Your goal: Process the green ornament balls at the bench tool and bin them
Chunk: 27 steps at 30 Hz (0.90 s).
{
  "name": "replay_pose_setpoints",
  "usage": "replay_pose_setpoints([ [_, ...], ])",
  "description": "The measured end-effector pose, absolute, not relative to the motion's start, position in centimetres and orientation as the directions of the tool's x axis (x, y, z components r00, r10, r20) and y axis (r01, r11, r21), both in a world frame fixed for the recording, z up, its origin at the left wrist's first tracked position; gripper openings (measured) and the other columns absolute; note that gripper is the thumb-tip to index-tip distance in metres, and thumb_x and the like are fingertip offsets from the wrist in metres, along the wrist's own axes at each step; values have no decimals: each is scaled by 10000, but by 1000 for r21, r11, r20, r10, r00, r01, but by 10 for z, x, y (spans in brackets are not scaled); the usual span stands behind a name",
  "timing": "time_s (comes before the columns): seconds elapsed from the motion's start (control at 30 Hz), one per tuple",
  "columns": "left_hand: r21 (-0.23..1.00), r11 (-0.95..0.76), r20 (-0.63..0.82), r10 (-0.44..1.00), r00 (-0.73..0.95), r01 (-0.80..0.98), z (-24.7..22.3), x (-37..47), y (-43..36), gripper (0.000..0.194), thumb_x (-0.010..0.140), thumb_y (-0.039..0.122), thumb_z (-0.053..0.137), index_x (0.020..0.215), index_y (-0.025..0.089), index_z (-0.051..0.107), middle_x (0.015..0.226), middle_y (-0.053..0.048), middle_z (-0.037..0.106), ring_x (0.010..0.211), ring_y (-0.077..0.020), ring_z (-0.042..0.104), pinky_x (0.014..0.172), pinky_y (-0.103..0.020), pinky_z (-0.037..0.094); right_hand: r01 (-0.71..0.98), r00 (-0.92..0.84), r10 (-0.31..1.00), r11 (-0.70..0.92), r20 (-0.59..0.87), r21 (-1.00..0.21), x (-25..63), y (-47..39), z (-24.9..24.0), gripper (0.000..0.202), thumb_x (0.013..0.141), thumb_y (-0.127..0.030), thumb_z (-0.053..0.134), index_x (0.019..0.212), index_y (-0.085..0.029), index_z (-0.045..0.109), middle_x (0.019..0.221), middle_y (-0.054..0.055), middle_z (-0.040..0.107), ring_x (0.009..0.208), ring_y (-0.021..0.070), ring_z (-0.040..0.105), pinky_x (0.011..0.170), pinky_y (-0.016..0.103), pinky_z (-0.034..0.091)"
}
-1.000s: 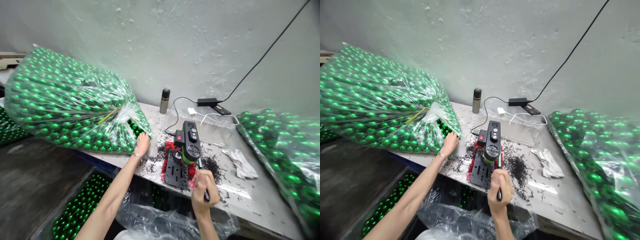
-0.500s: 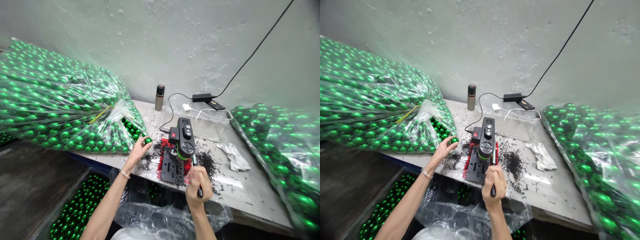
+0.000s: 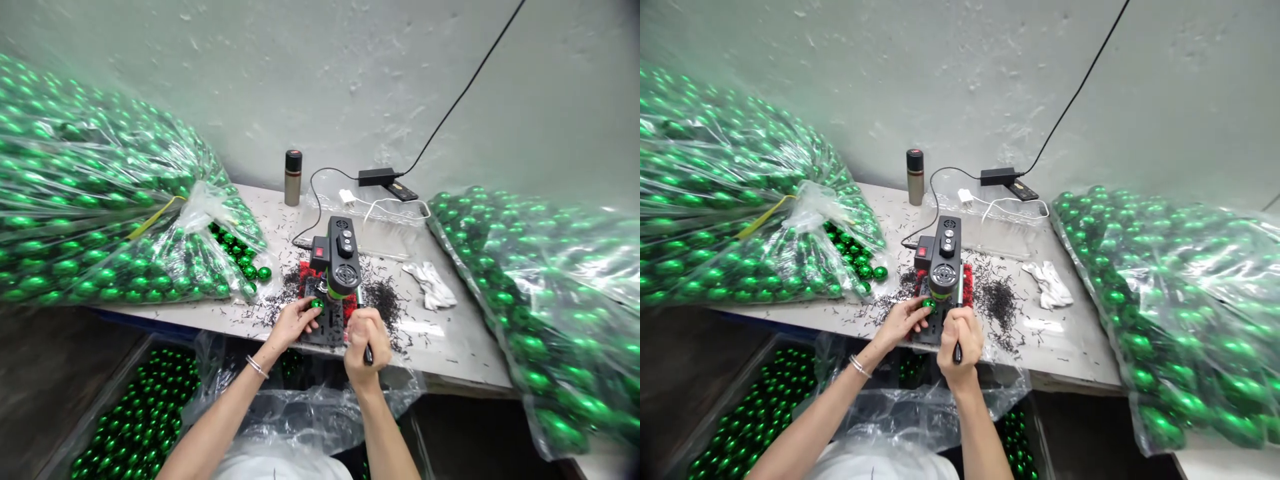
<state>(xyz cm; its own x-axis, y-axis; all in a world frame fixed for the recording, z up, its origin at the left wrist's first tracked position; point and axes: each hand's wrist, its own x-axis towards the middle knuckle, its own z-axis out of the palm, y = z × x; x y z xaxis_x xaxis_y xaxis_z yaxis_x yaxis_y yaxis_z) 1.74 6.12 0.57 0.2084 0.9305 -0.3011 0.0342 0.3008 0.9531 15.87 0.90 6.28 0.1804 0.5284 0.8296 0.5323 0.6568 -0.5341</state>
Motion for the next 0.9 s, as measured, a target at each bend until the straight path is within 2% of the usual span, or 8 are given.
replay_pose_setpoints([
  [0.13,949,109,-178,960,216,296,6,23,58,486,849,302,657,1290,99,616,617,0,686,481,-147,601,554,-261,500,537,173,523,660,835,-525,158,9,63,291,914,-62,427,662,-208,435,680,-11,488,622,116,483,567,269,381],
  [0.23,888,-103,-2,973,229,448,5,27,55,405,848,290,669,1223,138,663,858,-73,751,625,-185,673,684,-308,542,543,171,521,659,836,-521,158,9,63,287,916,-68,423,667,-208,442,685,-11,494,621,117,482,568,272,379],
  [0.3,843,-189,88,972,218,503,3,30,54,362,843,277,682,1183,153,680,1045,-109,742,721,-200,696,756,-326,552,546,168,527,654,833,-524,158,8,63,284,918,-72,424,669,-207,442,691,-10,497,623,116,482,570,272,377],
  [0.37,818,-229,137,968,208,528,0,31,54,341,845,278,688,1164,156,685,1130,-118,720,757,-202,700,785,-331,558,542,169,531,654,831,-528,158,8,62,283,920,-74,425,670,-206,437,691,-13,492,622,113,478,573,269,378],
  [0.5,799,-270,176,959,221,537,-5,32,54,327,858,284,684,1158,154,683,1134,-112,716,736,-186,693,772,-321,570,549,161,510,665,845,-506,160,10,50,286,932,-103,418,668,-211,430,673,-17,485,615,117,479,596,280,405],
  [0.67,782,-310,219,949,228,541,-9,31,53,322,862,274,688,1161,154,680,1105,-108,723,754,-187,696,781,-327,580,590,111,433,696,895,-410,162,16,25,305,981,-208,366,683,-218,430,685,-23,496,613,118,508,738,343,496],
  [0.8,773,-329,247,943,221,542,-11,31,52,327,865,277,689,1170,159,676,1098,-109,723,864,-217,713,831,-346,581,592,157,414,688,897,-421,162,18,11,316,995,-229,342,690,-216,424,717,-23,513,617,107,533,847,383,510],
  [0.9,774,-330,246,943,224,541,-12,31,52,324,862,272,689,1167,162,677,1097,-108,723,869,-218,714,829,-347,584,571,161,419,698,893,-431,162,19,5,317,999,-239,334,699,-215,430,733,-21,521,630,110,561,884,406,503],
])
